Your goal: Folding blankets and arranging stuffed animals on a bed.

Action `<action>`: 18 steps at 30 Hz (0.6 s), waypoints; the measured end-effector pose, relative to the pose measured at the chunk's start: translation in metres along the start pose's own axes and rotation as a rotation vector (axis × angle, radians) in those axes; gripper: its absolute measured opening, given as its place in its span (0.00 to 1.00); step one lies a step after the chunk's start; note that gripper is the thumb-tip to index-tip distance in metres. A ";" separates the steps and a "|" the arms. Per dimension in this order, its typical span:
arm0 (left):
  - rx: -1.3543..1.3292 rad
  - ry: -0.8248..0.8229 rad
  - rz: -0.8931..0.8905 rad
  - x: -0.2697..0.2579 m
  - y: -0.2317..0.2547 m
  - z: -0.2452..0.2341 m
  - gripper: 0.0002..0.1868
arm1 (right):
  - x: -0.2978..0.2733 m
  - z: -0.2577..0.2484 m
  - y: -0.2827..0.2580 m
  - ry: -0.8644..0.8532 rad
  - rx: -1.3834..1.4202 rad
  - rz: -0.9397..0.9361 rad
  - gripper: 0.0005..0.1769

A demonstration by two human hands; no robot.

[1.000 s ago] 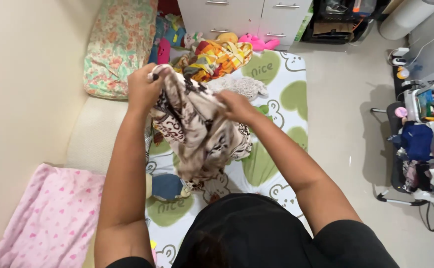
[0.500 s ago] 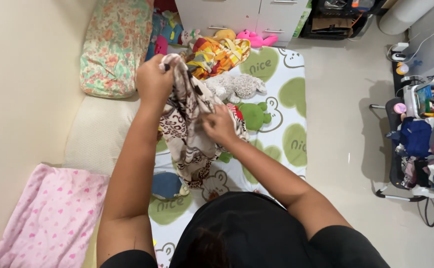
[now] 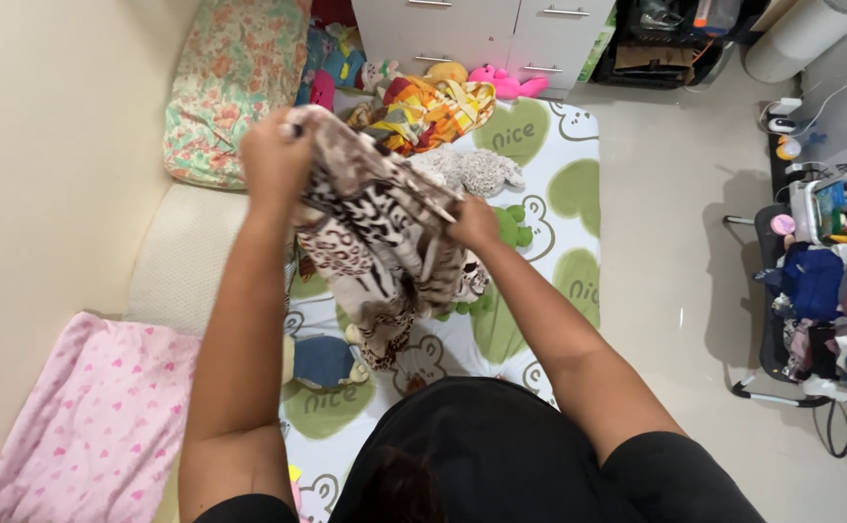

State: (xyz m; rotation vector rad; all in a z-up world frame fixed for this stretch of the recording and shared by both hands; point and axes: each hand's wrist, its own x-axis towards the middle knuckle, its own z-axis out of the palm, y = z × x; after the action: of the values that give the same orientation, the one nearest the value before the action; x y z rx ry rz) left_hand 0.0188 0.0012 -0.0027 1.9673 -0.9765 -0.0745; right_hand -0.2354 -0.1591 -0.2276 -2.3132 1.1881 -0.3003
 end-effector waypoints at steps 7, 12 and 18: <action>0.033 0.347 0.135 0.029 -0.072 -0.040 0.16 | 0.038 0.035 0.144 -0.040 -0.047 0.016 0.11; 0.163 0.208 -0.046 0.003 -0.052 -0.012 0.09 | 0.046 -0.056 0.040 -0.035 0.463 -0.440 0.18; -0.007 -0.546 0.476 -0.050 0.001 0.076 0.29 | 0.015 -0.126 -0.100 -0.400 0.051 -0.701 0.15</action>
State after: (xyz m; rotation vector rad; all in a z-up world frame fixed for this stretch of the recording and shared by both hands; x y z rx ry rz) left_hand -0.0467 -0.0195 -0.0620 1.6847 -1.7715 -0.3582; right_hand -0.2101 -0.1662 -0.0677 -2.5116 0.1551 -0.0923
